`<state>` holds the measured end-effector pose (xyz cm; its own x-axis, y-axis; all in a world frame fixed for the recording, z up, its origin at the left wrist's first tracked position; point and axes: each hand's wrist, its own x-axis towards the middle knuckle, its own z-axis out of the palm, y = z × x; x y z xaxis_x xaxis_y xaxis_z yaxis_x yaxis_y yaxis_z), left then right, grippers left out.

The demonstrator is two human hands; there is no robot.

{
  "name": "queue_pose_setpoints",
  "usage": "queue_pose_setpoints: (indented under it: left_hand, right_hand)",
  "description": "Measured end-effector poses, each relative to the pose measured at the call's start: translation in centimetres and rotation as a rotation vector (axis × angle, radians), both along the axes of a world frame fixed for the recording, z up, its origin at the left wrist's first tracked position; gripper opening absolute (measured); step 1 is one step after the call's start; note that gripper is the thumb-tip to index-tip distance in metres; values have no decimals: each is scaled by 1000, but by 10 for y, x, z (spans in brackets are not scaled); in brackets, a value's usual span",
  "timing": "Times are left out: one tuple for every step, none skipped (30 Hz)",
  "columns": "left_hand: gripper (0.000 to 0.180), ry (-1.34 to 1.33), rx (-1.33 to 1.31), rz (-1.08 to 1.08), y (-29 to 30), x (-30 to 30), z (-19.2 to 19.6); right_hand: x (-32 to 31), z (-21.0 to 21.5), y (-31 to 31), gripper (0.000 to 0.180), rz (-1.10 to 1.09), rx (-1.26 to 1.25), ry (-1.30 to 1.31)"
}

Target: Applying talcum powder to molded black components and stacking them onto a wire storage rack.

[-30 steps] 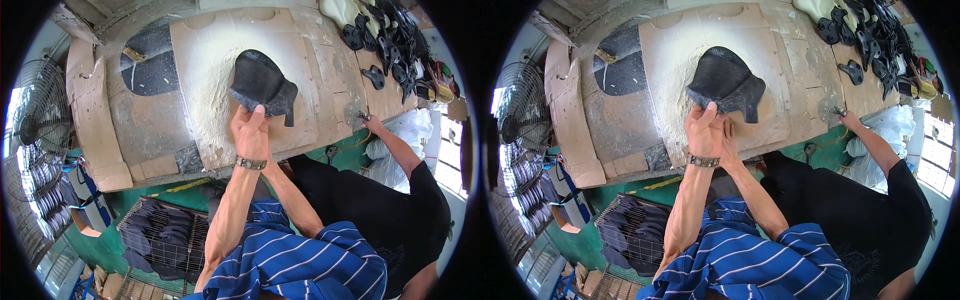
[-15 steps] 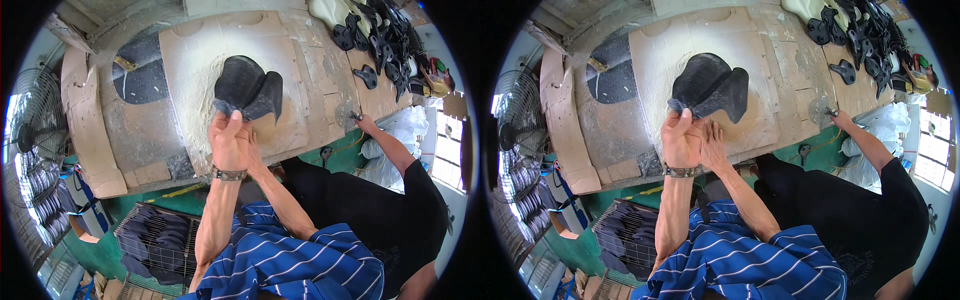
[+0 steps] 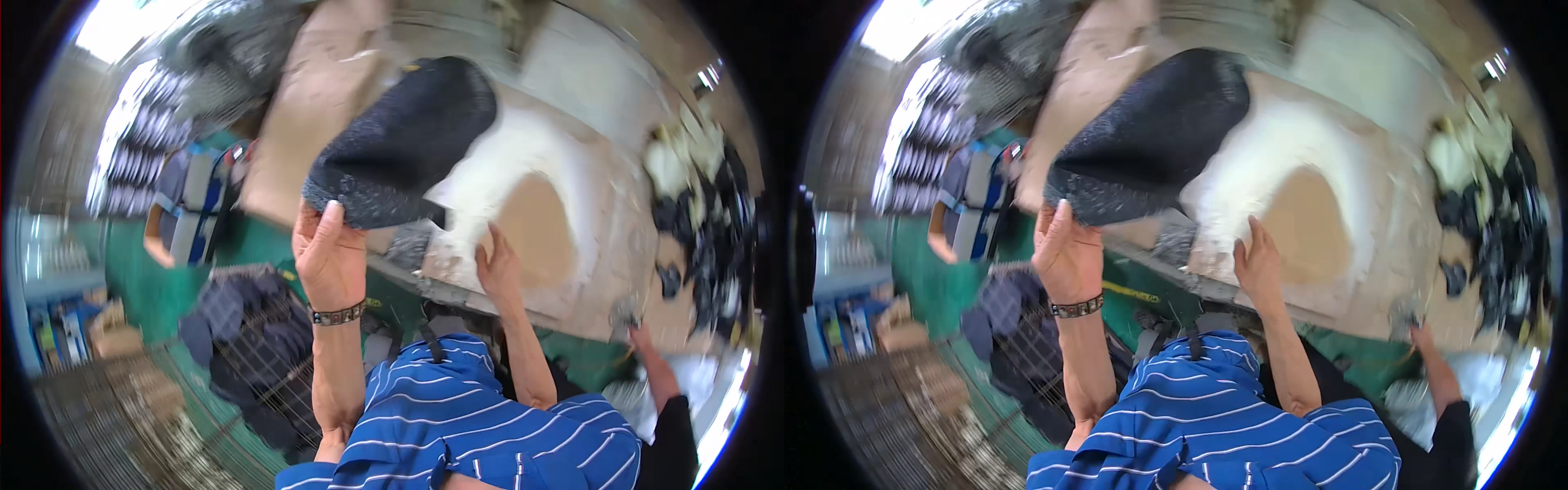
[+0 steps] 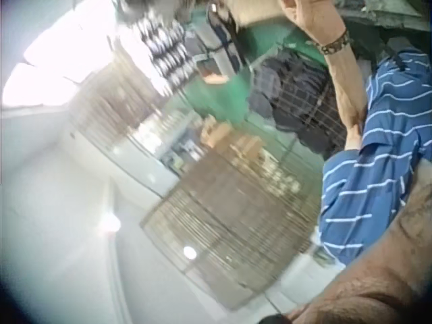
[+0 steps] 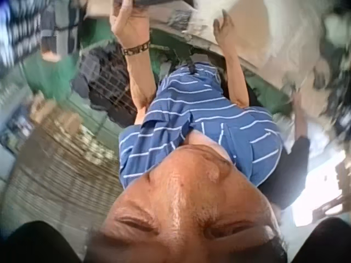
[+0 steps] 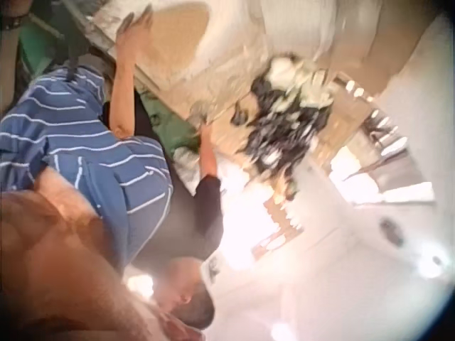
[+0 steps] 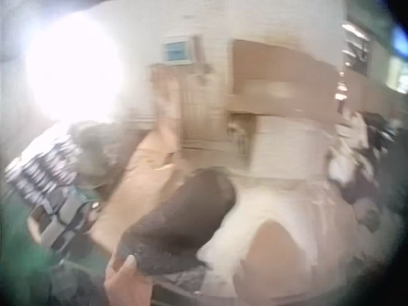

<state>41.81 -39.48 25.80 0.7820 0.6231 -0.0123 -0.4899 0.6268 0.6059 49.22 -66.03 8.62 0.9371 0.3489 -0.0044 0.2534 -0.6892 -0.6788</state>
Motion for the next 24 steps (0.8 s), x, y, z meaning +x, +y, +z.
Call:
queue_pose_setpoints:
  left_hand:
    - [35,-84,23,12,15,-26,-12]
    - [35,-165,52,27,30,-52,-15]
    - [35,-102,21,143,41,-77,-12]
    - [35,-106,33,219,52,-109,-10]
    - [34,-132,34,270,62,-139,-12]
    - [33,-166,29,323,61,-165,-20]
    - [34,-136,-1,420,65,-195,-18]
    - [34,-133,-8,478,67,-228,-19]
    - [35,-137,-52,516,67,-258,-19]
    - [36,-145,-108,547,66,-287,-20]
    - [38,-92,-140,609,61,-319,-20]
    - [38,-80,-163,674,59,-352,-21]
    - [39,-14,-183,702,49,-383,-33]
    - [40,60,-206,717,44,-415,-37]
    - [41,84,-213,749,42,-444,-43]
    - [41,90,-222,807,42,-471,-47]
    - [41,145,-239,887,40,-498,-52]
    - [42,205,-267,967,36,-527,-58]
    - [42,233,-309,1040,31,-554,-58]
    - [42,234,-321,1108,15,-573,-76]
    - [42,230,-322,1153,4,-603,-88]
    - [43,228,-309,1208,-4,-632,-94]
    - [44,215,-324,1310,-13,-655,-99]
    - [44,230,-362,1418,-21,-678,-103]
  right_hand:
    - [-6,-2,13,58,71,15,-6]
    - [-12,-3,28,56,120,156,137]
    - [-21,-3,46,54,164,279,287]
    - [-36,-1,67,54,241,276,294]
    - [-48,3,85,54,313,345,436]
    - [-57,0,94,55,382,397,576]
    - [-80,12,113,54,442,450,678]
    - [-107,25,126,54,491,422,696]
    - [-133,41,137,53,545,387,867]
    - [-157,56,146,52,582,337,1036]
    - [-184,62,156,53,640,260,1123]
    - [-212,74,168,56,670,179,1208]
    - [-232,66,174,56,731,113,1226]
    - [-253,64,183,56,780,55,1251]
    - [-271,62,193,56,821,7,1265]
    - [-290,60,205,56,861,-24,1262]
    - [-310,58,216,56,899,-52,1261]
    - [-331,57,228,56,966,-95,1247]
    - [-355,58,241,57,980,-144,1264]
    - [-370,48,248,57,1010,-194,1271]
    - [-395,47,256,57,1034,-248,1253]
    - [-417,46,264,54,1067,-288,1213]
    - [-438,41,270,55,1096,-312,1200]
    - [-457,36,275,56,1120,-336,1182]
